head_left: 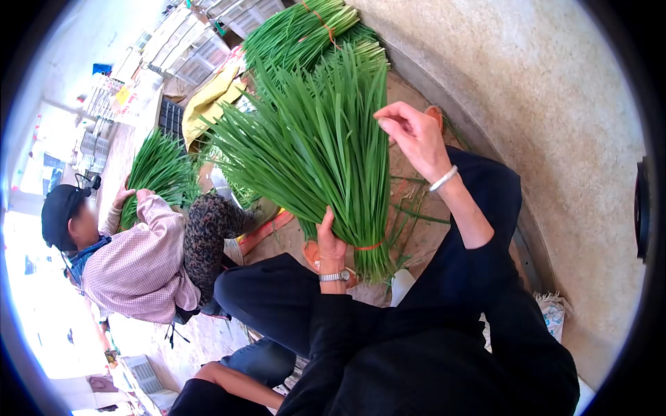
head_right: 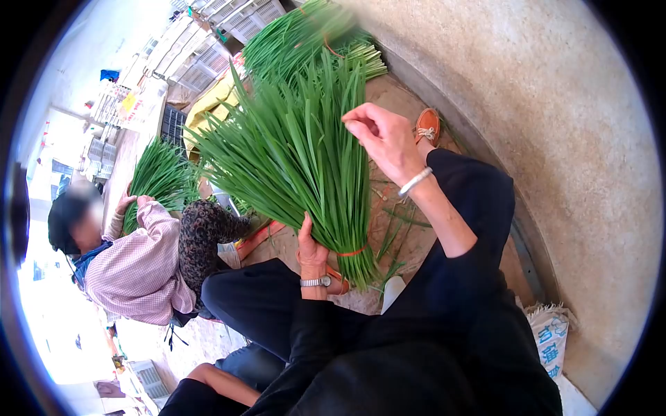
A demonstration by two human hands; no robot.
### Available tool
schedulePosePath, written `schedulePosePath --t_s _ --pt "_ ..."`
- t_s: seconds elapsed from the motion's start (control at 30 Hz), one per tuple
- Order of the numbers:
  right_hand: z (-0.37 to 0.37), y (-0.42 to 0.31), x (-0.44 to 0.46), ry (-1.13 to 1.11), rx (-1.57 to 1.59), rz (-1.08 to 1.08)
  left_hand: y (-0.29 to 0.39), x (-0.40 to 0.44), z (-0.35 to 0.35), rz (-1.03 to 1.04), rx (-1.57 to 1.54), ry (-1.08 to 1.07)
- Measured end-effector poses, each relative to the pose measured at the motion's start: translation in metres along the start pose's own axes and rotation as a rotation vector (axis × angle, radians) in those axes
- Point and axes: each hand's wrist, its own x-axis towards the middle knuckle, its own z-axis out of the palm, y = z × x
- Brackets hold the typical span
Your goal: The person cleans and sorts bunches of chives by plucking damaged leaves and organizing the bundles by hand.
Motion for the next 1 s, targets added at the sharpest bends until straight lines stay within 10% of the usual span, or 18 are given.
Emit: schedulePosePath --t_s 0.4,0.77,1.0 --pt "0.029 0.005 0.028 -0.167 -0.138 0.018 0.0 -0.005 0.003 0.014 0.021 -0.031" --pt "0.03 0.021 0.029 0.04 0.965 0.473 0.002 -0.008 0.012 0.053 0.061 -0.019" --pt "-0.015 -0.036 0.006 -0.648 0.334 0.155 0.003 -0.006 0.013 0.052 0.119 0.002"
